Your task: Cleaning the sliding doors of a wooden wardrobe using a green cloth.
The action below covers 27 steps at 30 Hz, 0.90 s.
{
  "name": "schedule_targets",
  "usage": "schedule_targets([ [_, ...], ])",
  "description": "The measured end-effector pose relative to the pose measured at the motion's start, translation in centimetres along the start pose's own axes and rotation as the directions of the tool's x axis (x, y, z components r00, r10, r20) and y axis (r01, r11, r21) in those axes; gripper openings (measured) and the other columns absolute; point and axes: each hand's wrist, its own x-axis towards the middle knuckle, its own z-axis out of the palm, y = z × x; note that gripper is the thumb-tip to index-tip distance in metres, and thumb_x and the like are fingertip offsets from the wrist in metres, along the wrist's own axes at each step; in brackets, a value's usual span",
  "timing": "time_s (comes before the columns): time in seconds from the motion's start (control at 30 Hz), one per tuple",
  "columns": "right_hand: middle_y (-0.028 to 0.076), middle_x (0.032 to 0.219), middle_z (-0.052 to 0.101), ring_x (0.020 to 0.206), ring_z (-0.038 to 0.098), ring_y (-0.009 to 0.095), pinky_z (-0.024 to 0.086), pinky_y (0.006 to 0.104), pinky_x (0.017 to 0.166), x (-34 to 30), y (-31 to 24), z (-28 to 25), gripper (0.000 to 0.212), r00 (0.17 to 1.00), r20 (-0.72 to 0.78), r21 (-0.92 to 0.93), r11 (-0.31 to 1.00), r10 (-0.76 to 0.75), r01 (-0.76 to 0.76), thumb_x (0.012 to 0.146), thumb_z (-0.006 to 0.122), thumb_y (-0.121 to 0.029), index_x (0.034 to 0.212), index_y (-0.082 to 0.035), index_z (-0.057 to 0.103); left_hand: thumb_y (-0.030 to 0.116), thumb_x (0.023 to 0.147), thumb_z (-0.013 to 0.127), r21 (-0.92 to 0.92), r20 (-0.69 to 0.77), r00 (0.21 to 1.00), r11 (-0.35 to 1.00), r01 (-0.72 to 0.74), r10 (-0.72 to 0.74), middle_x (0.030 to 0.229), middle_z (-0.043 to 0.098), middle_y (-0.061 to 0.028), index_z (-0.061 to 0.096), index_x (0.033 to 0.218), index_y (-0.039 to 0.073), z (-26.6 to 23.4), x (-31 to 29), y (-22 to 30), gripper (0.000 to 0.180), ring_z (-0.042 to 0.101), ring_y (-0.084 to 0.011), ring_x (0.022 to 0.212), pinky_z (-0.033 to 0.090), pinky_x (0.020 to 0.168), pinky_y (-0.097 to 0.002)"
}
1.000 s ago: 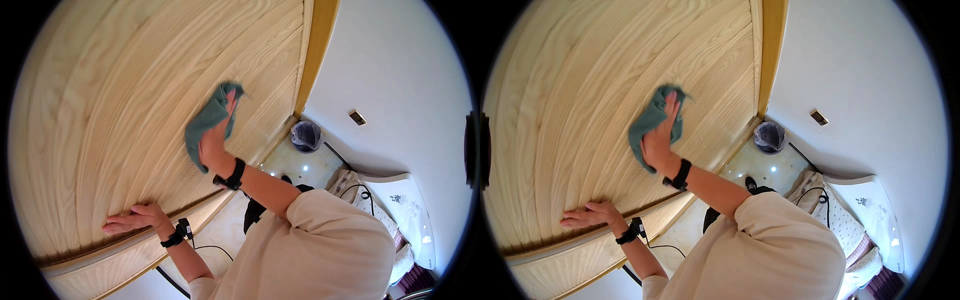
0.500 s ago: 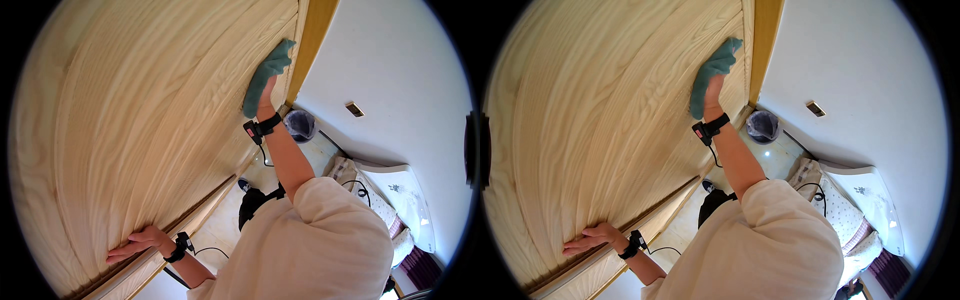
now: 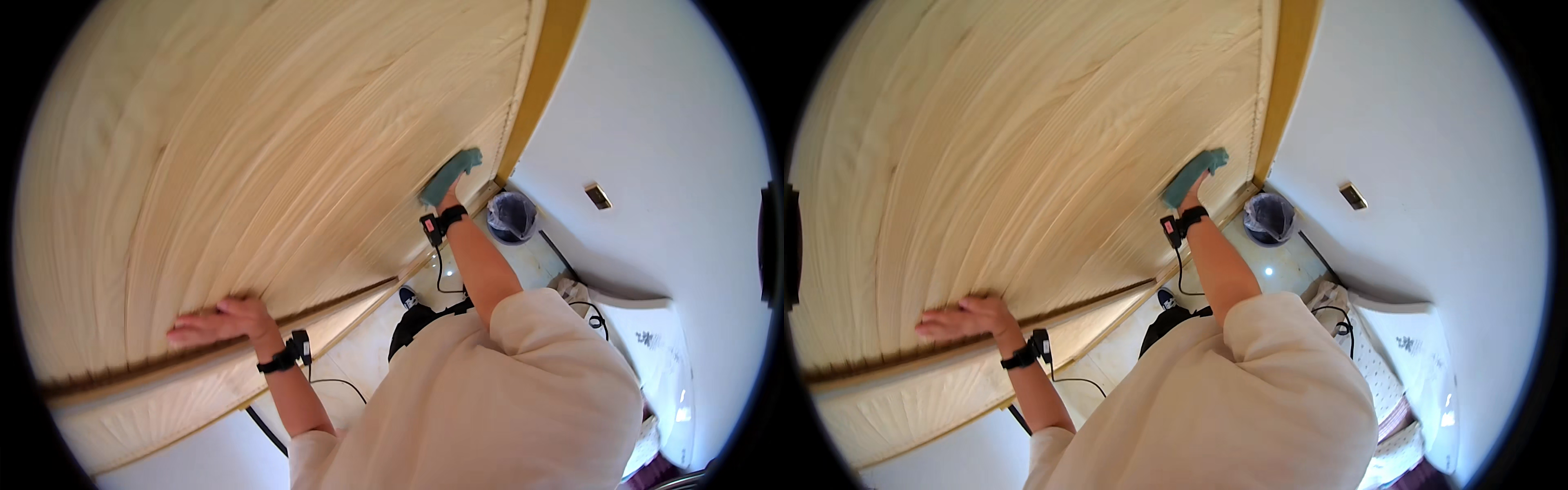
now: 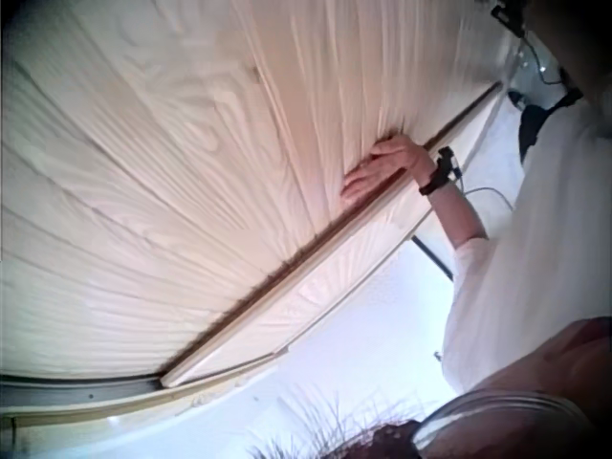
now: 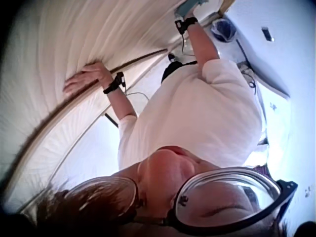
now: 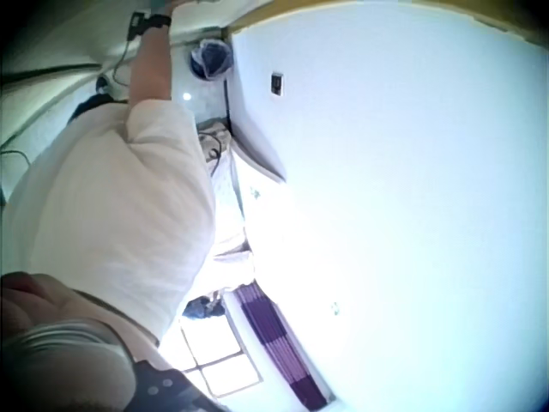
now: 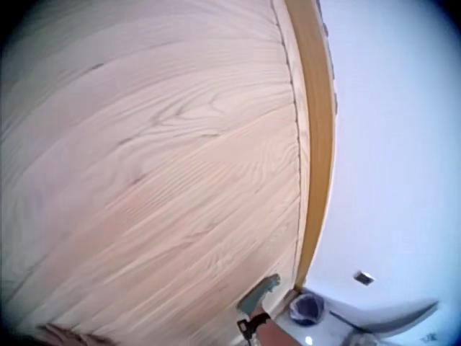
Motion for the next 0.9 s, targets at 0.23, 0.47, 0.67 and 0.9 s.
schedule_targets([
  [0.23,0.003,0.112,0.063,0.101,0.059,0.021,0.051,0.0370,0.087,-13.1,3.2,0.9,0.028,0.919,0.038,-0.110,0.915,0.393,-0.387,0.099,0.056,-0.043,0.111,-0.019,0.063,0.037,0.105,0.035,0.132,0.066,0.997,0.991,0.039,-0.048,0.163,0.006,-0.0305,0.018,0.158,-0.001,-0.7,-0.5,-3.3,0.068,0.006,-0.0489,0.151,0.009,0.119,-0.0617],
  [0.47,0.004,0.112,0.064,0.099,0.062,0.021,0.052,0.0359,0.085,-23.5,-3.6,10.1,0.026,0.732,0.174,-0.384,0.730,0.659,-0.565,0.097,0.058,-0.035,0.113,-0.015,0.065,0.009,0.077,0.057,-0.386,0.285,0.948,0.887,0.252,-0.146,0.157,0.024,-0.0326,0.036,0.151,0.001,-4.8,-1.8,2.6,0.077,0.018,-0.0533,0.147,0.017,0.117,-0.0632],
  [0.67,0.005,0.112,0.066,0.098,0.063,0.021,0.053,0.0350,0.084,-30.3,-5.5,17.7,0.024,0.584,0.241,-0.608,0.589,0.775,-0.532,0.096,0.060,-0.028,0.114,-0.012,0.066,-0.003,0.085,0.061,-0.502,0.770,0.618,0.445,0.741,-0.161,0.132,0.059,-0.0207,0.057,0.134,0.006,-6.7,-10.4,8.5,0.050,0.059,-0.0358,0.121,0.048,0.101,-0.0387],
  [0.9,0.005,0.112,0.068,0.096,0.065,0.020,0.054,0.0338,0.083,-34.6,-4.9,21.1,0.024,0.526,0.252,-0.732,0.516,0.812,-0.445,0.094,0.062,-0.019,0.115,-0.009,0.067,0.023,0.098,0.063,-0.153,0.890,0.331,-0.480,0.864,0.313,0.135,0.060,-0.0106,0.053,0.139,0.006,-4.5,-13.6,10.4,0.045,0.057,-0.0223,0.123,0.047,0.103,-0.0356],
])
